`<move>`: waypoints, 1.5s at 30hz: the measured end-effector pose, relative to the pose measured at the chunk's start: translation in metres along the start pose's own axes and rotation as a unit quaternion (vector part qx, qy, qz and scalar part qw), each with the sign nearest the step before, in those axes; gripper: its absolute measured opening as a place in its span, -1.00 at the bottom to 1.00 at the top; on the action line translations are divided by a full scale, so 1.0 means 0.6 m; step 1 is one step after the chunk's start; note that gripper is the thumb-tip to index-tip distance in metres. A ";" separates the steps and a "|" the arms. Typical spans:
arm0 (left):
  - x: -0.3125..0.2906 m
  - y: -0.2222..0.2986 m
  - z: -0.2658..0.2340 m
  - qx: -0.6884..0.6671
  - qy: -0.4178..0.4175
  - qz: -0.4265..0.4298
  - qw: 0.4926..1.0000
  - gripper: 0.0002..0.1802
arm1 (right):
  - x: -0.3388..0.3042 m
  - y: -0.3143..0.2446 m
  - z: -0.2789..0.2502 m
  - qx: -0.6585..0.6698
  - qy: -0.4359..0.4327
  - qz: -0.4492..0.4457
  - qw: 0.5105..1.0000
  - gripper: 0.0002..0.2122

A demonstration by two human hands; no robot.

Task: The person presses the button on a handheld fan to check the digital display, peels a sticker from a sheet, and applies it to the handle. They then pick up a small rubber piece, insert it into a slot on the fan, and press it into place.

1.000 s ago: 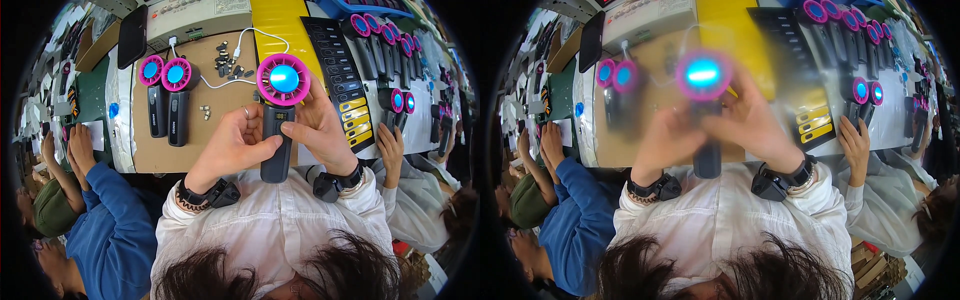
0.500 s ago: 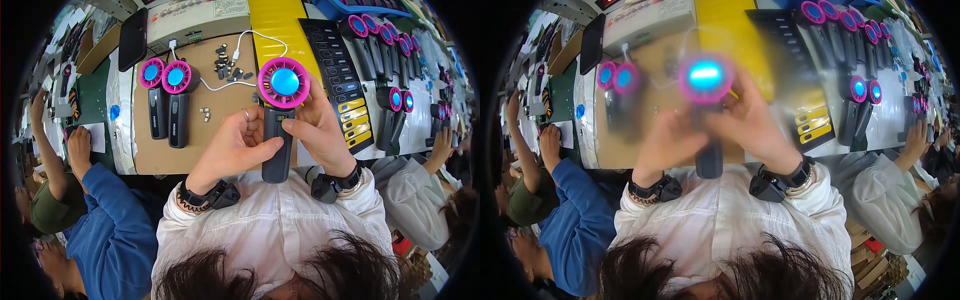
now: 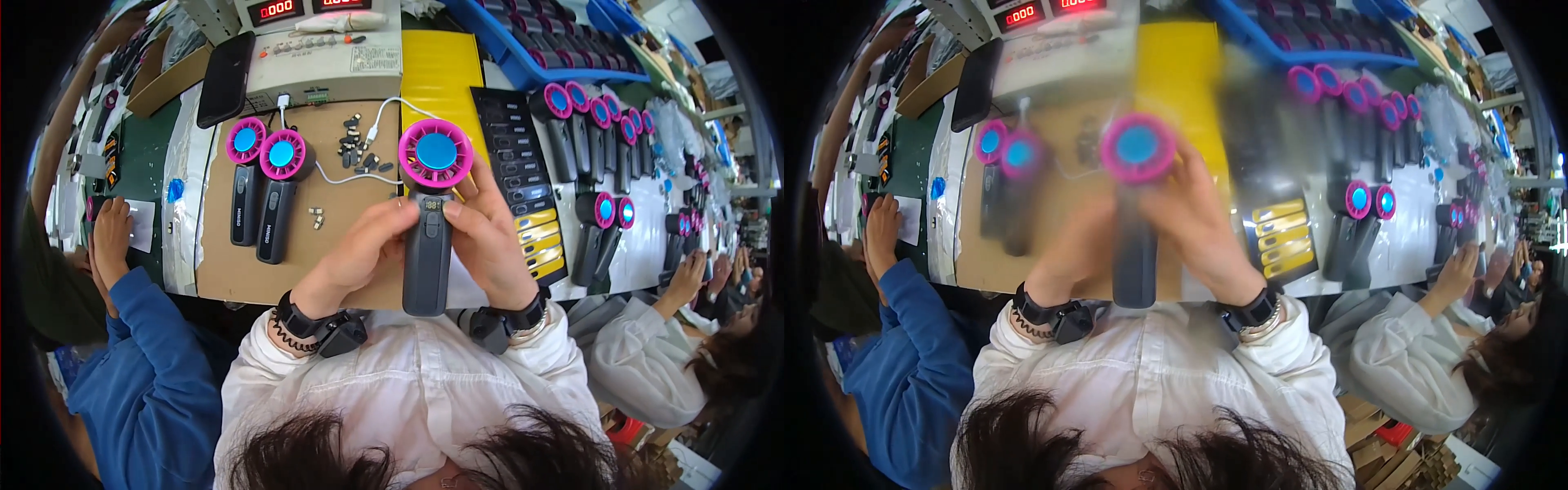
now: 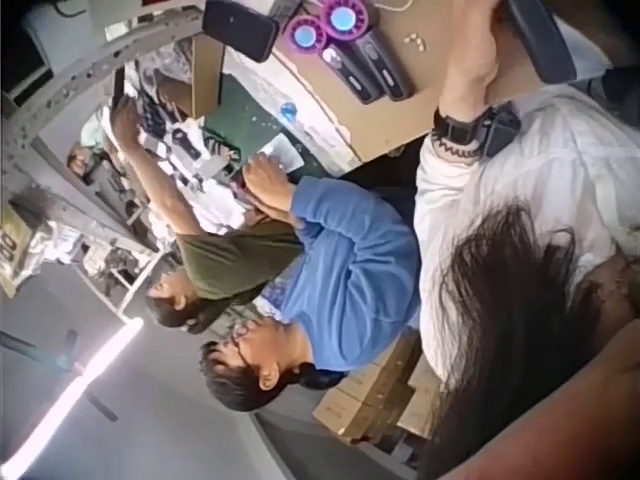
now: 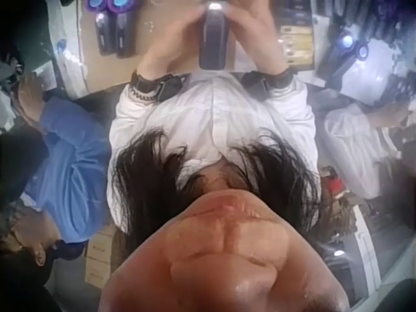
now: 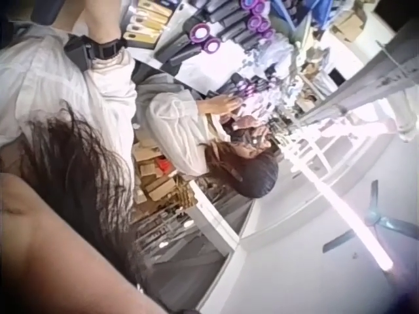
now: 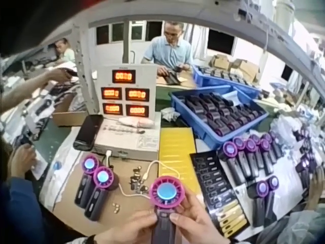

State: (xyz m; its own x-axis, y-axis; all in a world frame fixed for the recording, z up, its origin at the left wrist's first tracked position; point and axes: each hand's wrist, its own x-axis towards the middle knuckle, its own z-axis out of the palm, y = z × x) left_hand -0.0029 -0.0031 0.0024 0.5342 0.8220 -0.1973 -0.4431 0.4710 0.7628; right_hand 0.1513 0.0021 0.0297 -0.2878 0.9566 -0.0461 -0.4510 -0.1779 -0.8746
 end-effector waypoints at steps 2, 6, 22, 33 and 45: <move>0.010 -0.004 0.016 -0.098 0.068 0.004 0.993 -0.59 | 0.005 -0.001 0.006 0.031 0.010 0.004 0.999 -0.37; 0.015 -0.001 0.025 -0.095 0.040 0.008 0.995 -0.47 | 0.002 -0.010 0.015 0.060 0.033 0.016 0.998 -0.38; 0.037 -0.005 0.018 -0.143 0.013 -0.017 0.989 -0.42 | -0.086 -0.059 -0.250 -0.706 0.220 -0.046 0.672 -0.34; 0.047 -0.020 0.035 -0.107 0.037 -0.042 0.993 -0.44 | -0.083 -0.077 -0.263 -0.513 0.185 -0.019 0.838 -0.30; 0.051 -0.007 0.038 -0.241 -0.126 -0.044 0.961 -0.46 | -0.075 -0.065 -0.155 -0.246 0.152 -0.159 0.944 -0.40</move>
State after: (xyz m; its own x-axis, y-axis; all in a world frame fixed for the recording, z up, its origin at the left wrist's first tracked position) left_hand 0.0319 0.0123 0.0073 0.7155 0.6971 -0.0465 -0.6380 0.6790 0.3631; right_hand 0.2604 -0.0126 0.0208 0.0849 0.9789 0.1857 -0.0054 0.1868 -0.9824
